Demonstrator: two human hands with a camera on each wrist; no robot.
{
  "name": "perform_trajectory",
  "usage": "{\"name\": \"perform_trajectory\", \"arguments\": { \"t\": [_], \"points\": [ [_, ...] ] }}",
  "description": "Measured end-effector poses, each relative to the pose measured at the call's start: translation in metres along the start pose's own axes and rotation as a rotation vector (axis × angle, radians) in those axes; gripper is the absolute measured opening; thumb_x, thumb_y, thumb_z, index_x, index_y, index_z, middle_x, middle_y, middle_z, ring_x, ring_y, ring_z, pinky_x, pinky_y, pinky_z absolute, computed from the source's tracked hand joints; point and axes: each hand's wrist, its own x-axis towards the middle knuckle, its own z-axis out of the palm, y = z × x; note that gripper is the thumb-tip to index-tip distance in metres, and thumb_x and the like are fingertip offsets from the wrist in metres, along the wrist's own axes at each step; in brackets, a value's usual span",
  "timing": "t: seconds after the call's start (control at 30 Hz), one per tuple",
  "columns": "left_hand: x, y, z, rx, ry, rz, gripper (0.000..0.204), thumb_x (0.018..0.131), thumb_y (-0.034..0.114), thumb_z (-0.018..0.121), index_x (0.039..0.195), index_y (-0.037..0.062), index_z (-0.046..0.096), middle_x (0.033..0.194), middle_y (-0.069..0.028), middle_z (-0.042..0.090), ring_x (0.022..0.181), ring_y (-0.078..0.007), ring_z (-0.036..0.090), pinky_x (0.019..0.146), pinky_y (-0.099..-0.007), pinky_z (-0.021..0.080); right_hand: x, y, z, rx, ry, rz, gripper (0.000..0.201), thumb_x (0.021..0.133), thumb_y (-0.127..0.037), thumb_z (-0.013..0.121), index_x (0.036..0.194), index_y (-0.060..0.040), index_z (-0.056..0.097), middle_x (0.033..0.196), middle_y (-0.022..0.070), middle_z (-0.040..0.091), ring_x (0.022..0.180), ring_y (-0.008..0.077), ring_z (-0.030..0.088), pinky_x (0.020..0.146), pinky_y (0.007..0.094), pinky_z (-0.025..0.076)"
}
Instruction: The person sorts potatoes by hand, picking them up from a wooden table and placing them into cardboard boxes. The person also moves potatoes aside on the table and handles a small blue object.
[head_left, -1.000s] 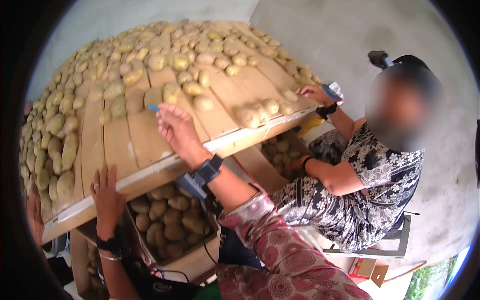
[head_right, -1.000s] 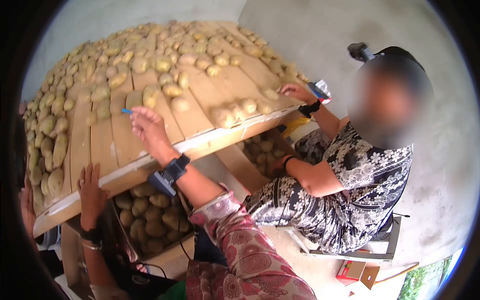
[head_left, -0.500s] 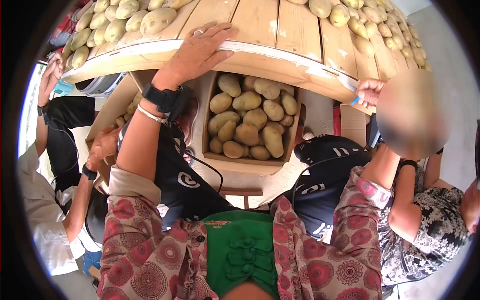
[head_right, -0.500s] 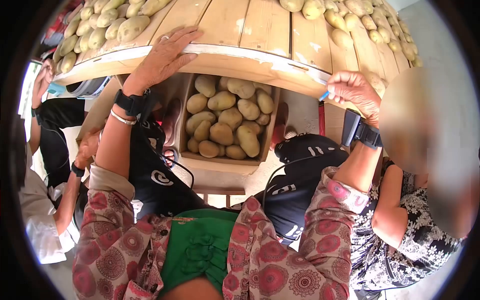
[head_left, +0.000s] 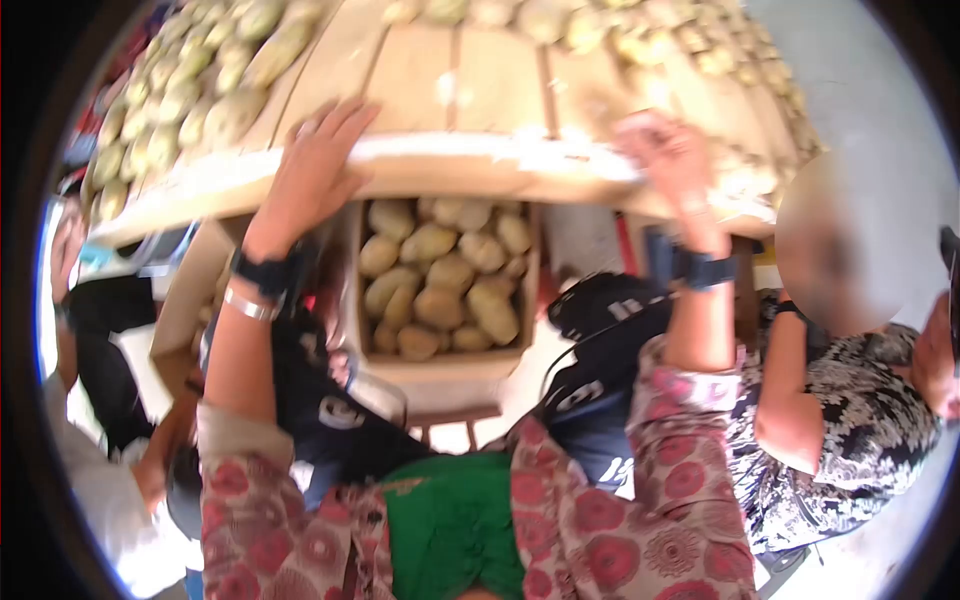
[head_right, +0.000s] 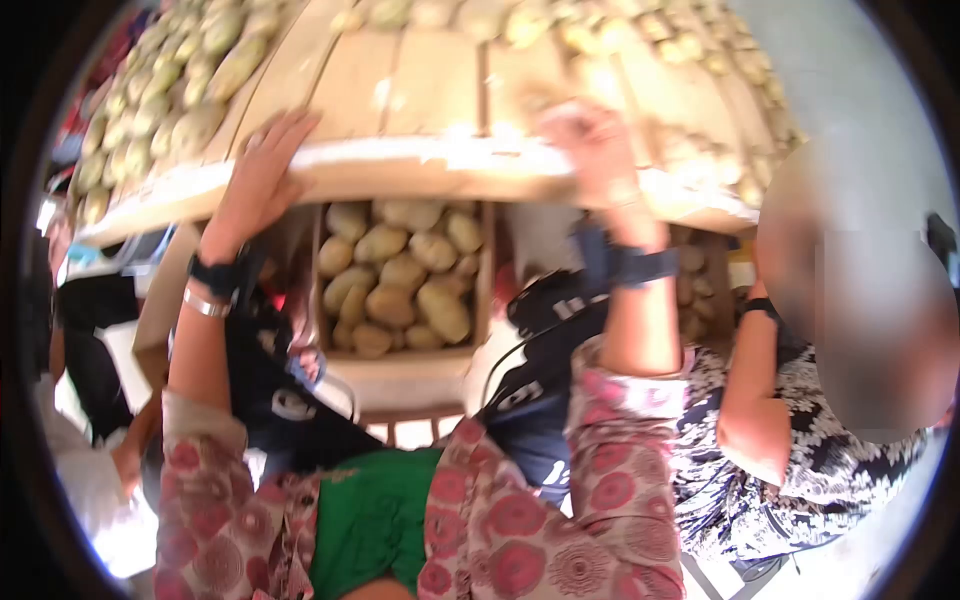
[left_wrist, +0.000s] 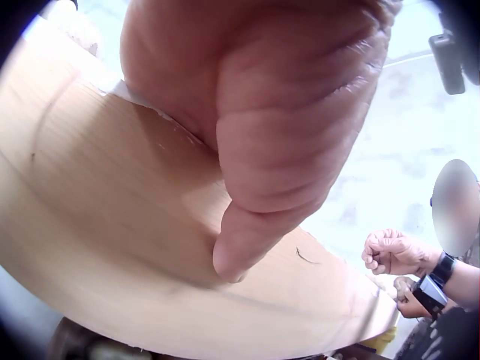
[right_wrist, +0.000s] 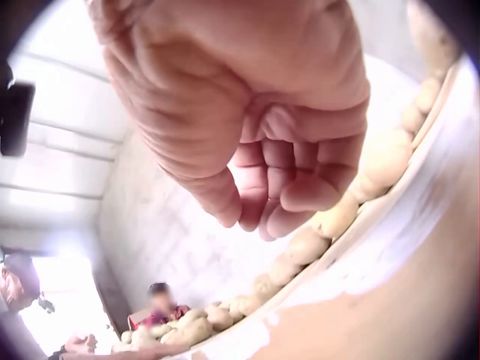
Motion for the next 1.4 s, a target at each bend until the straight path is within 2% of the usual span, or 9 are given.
{"name": "perform_trajectory", "arguments": {
  "t": [0.2,0.27,0.43,0.57,0.7,0.8,0.93,1.13,1.4],
  "points": [
    [0.011,0.019,-0.007,0.012,0.019,-0.059,0.083,0.06,0.006,0.075,0.134,0.0104,0.037,0.136,-0.0125,0.039,0.127,-0.0348,0.035,0.103,-0.0455,0.028,0.008,-0.018,0.057,-0.149,-0.124,-0.158,0.009,0.083,-0.011,0.064,0.081,-0.0023,0.064,0.064,0.0043,0.058,0.061,0.0082,0.052,0.058,0.0242,0.044],
    [0.01,0.022,-0.011,0.022,0.035,-0.064,0.085,0.058,0.005,0.075,0.134,0.0107,0.037,0.136,-0.0121,0.039,0.127,-0.0346,0.035,0.103,-0.0451,0.028,0.01,-0.008,0.073,-0.328,-0.145,-0.349,0.012,0.079,-0.018,0.063,0.079,-0.0065,0.066,0.073,0.0107,0.064,0.065,0.0234,0.062,0.061,0.0326,0.048],
    [0.011,0.023,-0.007,0.087,-0.003,-0.103,0.09,0.056,0.005,0.076,0.135,0.0114,0.035,0.138,-0.0116,0.037,0.127,-0.0349,0.034,0.104,-0.0444,0.028,0.011,-0.024,0.091,-0.399,-0.088,-0.223,0.014,0.078,-0.02,0.061,0.074,-0.0058,0.062,0.068,0.0131,0.061,0.069,0.0325,0.06,0.063,0.0406,0.047],
    [0.01,0.016,-0.009,-0.097,0.083,0.022,0.064,0.07,0.009,0.067,0.129,0.0032,0.043,0.134,-0.0173,0.043,0.126,-0.0367,0.036,0.104,-0.0458,0.026,0.011,-0.021,0.097,-0.469,-0.042,-0.26,0.014,0.077,-0.018,0.059,0.074,-0.0051,0.061,0.069,0.0138,0.061,0.069,0.0337,0.06,0.063,0.0415,0.047],
    [0.008,0.008,-0.004,-0.583,0.202,-0.111,0.029,0.084,0.006,0.052,0.112,-0.0037,0.055,0.103,-0.0172,0.058,0.097,-0.0253,0.056,0.085,-0.0323,0.042,0.012,-0.023,0.099,-0.419,-0.013,-0.294,0.012,0.076,-0.016,0.058,0.072,-0.0051,0.059,0.071,0.014,0.061,0.071,0.034,0.059,0.065,0.0424,0.047],
    [0.013,0.016,-0.01,-0.635,0.23,-0.236,0.018,0.086,-0.001,0.043,0.095,-0.0037,0.058,0.077,-0.0103,0.055,0.074,-0.0147,0.052,0.068,-0.0256,0.042,0.009,-0.022,0.103,-0.372,0.036,-0.299,0.008,0.074,-0.013,0.059,0.072,-0.0058,0.059,0.07,0.0135,0.06,0.071,0.0335,0.059,0.063,0.042,0.047],
    [0.015,0.001,0.01,-0.631,0.351,-0.062,0.017,0.083,-0.005,0.037,0.084,-0.0021,0.053,0.064,-0.0047,0.046,0.063,-0.01,0.044,0.058,-0.0243,0.037,0.007,-0.019,0.107,-0.371,0.078,-0.339,0.007,0.073,-0.013,0.059,0.07,-0.0063,0.057,0.068,0.0123,0.059,0.068,0.0343,0.058,0.061,0.0426,0.046],
    [0.02,-0.009,0.023,-0.55,0.265,-0.16,0.015,0.08,-0.005,0.036,0.08,0.0024,0.05,0.056,-0.0045,0.038,0.054,-0.0126,0.04,0.051,-0.0283,0.034,0.004,-0.016,0.11,-0.312,0.108,-0.405,0.005,0.072,-0.011,0.058,0.07,-0.0078,0.055,0.066,0.0116,0.058,0.066,0.0337,0.057,0.057,0.0427,0.044],
    [0.028,-0.014,0.031,-0.341,0.292,-0.117,0.014,0.082,0.0,0.041,0.084,0.0055,0.054,0.063,-0.0196,0.049,0.059,-0.0343,0.054,0.054,-0.0381,0.039,0.004,-0.018,0.118,-0.342,0.121,-0.41,0.006,0.072,-0.009,0.057,0.068,-0.0073,0.054,0.065,0.0112,0.057,0.066,0.0333,0.057,0.057,0.0423,0.044]
  ]
}}
